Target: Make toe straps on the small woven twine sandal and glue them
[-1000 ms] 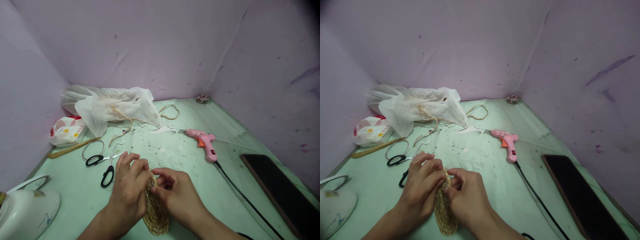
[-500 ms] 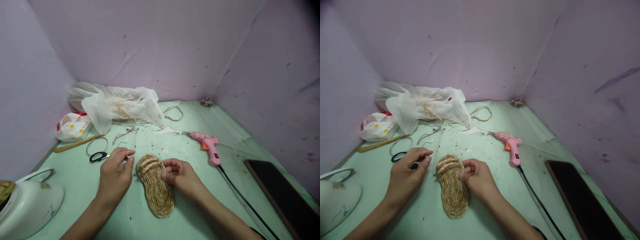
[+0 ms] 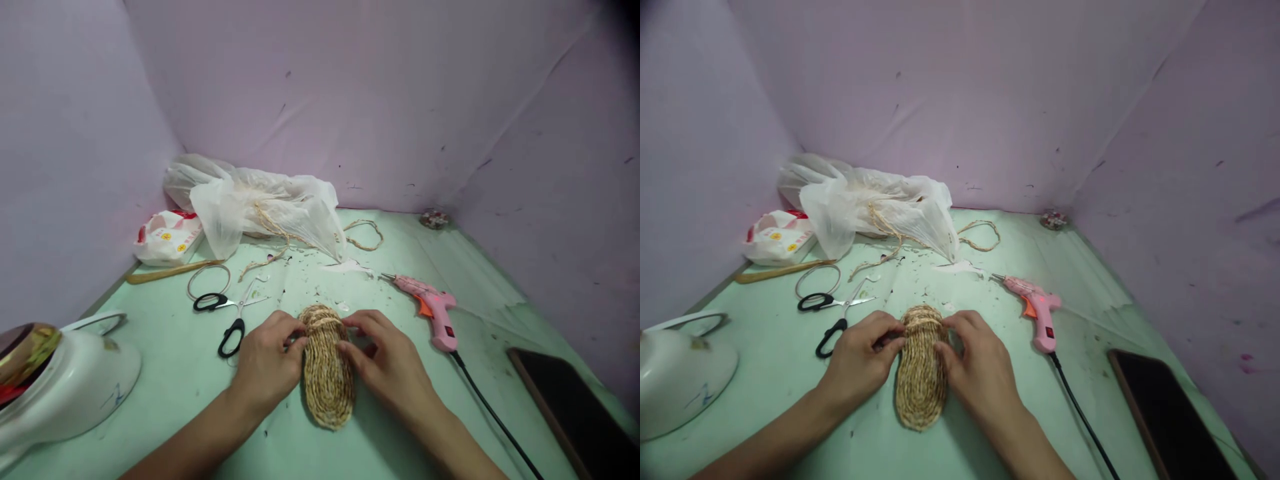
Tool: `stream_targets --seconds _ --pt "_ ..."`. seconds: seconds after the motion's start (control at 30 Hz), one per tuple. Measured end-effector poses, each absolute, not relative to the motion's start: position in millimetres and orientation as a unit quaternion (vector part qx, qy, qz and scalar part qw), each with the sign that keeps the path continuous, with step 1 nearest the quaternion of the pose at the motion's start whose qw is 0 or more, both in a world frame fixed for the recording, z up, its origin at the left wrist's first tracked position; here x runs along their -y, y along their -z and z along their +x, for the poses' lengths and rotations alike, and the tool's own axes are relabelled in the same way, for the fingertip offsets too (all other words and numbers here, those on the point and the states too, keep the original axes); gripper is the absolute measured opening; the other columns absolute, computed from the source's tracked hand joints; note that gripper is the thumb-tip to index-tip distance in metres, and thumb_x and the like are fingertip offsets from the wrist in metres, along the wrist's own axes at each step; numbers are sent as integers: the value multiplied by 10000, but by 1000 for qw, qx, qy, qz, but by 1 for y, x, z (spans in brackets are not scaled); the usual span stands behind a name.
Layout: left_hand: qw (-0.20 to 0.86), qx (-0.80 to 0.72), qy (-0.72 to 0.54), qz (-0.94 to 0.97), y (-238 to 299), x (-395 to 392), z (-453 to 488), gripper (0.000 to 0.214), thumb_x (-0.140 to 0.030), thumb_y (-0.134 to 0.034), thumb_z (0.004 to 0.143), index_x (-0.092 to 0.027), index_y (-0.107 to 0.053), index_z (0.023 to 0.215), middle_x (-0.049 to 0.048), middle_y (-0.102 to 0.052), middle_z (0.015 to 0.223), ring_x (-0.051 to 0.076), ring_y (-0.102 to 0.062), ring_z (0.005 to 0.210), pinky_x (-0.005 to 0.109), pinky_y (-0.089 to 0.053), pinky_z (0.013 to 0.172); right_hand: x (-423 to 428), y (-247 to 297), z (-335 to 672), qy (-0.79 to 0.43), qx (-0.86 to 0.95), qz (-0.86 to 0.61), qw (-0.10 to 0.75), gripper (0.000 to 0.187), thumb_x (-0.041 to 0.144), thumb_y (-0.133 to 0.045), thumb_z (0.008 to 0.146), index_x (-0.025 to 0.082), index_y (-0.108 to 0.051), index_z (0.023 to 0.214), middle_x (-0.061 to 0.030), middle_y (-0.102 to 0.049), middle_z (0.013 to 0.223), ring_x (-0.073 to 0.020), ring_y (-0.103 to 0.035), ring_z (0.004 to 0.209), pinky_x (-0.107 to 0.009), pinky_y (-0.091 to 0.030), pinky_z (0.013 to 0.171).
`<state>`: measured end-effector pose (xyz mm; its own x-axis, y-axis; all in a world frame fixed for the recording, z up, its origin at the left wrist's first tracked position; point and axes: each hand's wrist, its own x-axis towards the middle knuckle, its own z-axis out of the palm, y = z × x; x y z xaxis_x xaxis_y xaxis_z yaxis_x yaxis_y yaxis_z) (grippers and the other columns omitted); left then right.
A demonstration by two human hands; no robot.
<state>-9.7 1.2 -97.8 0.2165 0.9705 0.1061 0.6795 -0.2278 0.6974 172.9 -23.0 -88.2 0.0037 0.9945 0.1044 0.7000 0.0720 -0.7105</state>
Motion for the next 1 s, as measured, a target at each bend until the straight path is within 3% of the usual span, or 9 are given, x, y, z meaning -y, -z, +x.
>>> stream_targets --seconds 0.2,0.4,0.53,0.7,0.8,1.0 --pt "259 -567 -286 728 99 -2 -7 80 -150 -541 728 -217 -585 734 -12 -590 761 141 -544 659 280 -422 613 18 97 168 -274 642 -630 341 67 240 -534 782 196 -577 757 -23 -600 750 -163 -565 655 -305 -459 614" --pt "241 -554 -307 735 99 -1 -5 194 -106 -533 696 -225 -504 847 -6 -563 807 143 -527 667 275 -433 592 22 100 170 -251 675 -587 370 134 207 -537 780 207 -583 906 -73 -541 1095 -120 -572 628 -304 -491 611" --pt "259 -506 -366 737 101 -1 -7 149 -125 -538 734 -212 -502 849 6 -578 848 120 -520 638 253 -448 576 21 100 169 -248 682 -565 392 149 249 -527 810 214 -616 924 -78 -538 1157 -141 -611 725 -290 -510 617" --pt "285 -425 -431 743 98 -2 -4 95 -149 -510 800 -189 -561 869 49 -621 937 140 -577 769 255 -478 645 17 98 166 -251 677 -558 410 123 234 -511 832 211 -630 850 -58 -641 1040 -190 -590 972 -335 -471 840" --pt "303 -433 -446 722 97 -5 -1 90 -155 -498 818 -182 -582 799 42 -636 872 150 -589 818 269 -479 705 18 97 165 -285 649 -572 413 130 237 -500 838 213 -627 834 -46 -669 966 -180 -614 893 -317 -494 777" --pt "294 -441 -439 726 97 -8 0 21 -161 -572 762 -166 -592 770 34 -625 824 121 -573 676 227 -460 571 15 99 162 -308 624 -570 437 139 220 -505 829 210 -642 855 -42 -673 929 -171 -616 851 -296 -503 714"
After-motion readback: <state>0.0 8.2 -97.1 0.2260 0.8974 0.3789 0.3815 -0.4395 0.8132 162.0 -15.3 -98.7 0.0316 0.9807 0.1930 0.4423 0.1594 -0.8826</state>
